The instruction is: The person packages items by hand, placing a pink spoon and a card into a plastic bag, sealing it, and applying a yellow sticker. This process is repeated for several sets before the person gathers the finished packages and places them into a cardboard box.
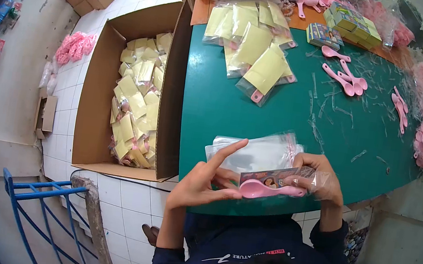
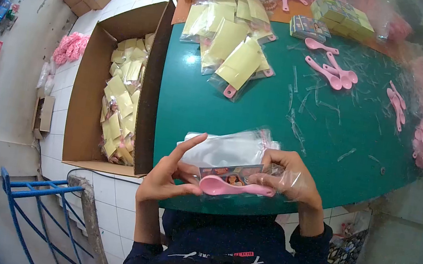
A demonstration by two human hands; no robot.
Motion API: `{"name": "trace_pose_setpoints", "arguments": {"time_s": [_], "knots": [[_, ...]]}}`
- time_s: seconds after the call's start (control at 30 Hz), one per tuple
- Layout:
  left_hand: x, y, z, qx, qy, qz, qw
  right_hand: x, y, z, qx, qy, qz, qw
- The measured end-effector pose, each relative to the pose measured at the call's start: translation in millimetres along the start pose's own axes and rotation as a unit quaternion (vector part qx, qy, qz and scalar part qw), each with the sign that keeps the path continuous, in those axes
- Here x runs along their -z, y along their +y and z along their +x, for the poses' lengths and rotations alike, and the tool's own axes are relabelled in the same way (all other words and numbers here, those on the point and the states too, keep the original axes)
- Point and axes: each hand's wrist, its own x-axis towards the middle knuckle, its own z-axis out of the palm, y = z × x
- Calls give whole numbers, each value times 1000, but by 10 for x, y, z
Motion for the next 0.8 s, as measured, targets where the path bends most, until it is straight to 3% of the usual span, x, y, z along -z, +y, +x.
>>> {"name": "trace_pose_setpoints", "arguments": {"time_s": [0.1, 0.2, 0.3, 0.33, 0.43, 0.47, 0.57, 0.6, 0.7, 0.77, 0.8], "knots": [[-67, -15, -10, -3, 57, 85, 995, 22, 56, 19, 62, 38, -81, 994], [-317, -153, 68, -48, 272, 150, 949, -115, -170, -27, 110, 143, -142, 973], [-456, -141, -22, 30, 163, -113, 980, -222, -249, 15, 300, 87, -377, 872], [-476, -198, -50, 47, 119, -146, 981, -244, -236, -7, 262, 22, -403, 877], [-574, -236, -104, 106, 138, -186, 967, -327, -244, -74, 221, -44, -463, 857], [-566, -215, -124, 121, 123, -188, 967, -320, -227, -72, 192, -71, -429, 880], [-528, -213, -56, 48, 149, -192, 969, -436, -249, -108, 219, -68, -439, 869], [-501, -215, 7, 44, 182, -188, 964, -469, -286, -114, 225, -50, -415, 880], [-420, -12, 122, 25, 176, -357, 917, -483, -392, -147, 219, 2, -333, 917], [-413, -1, 158, -7, 160, -321, 933, -437, -427, -157, 188, 25, -262, 946], [-436, -26, 184, -20, 170, -300, 939, -445, -377, -122, 234, 83, -281, 927]]}}
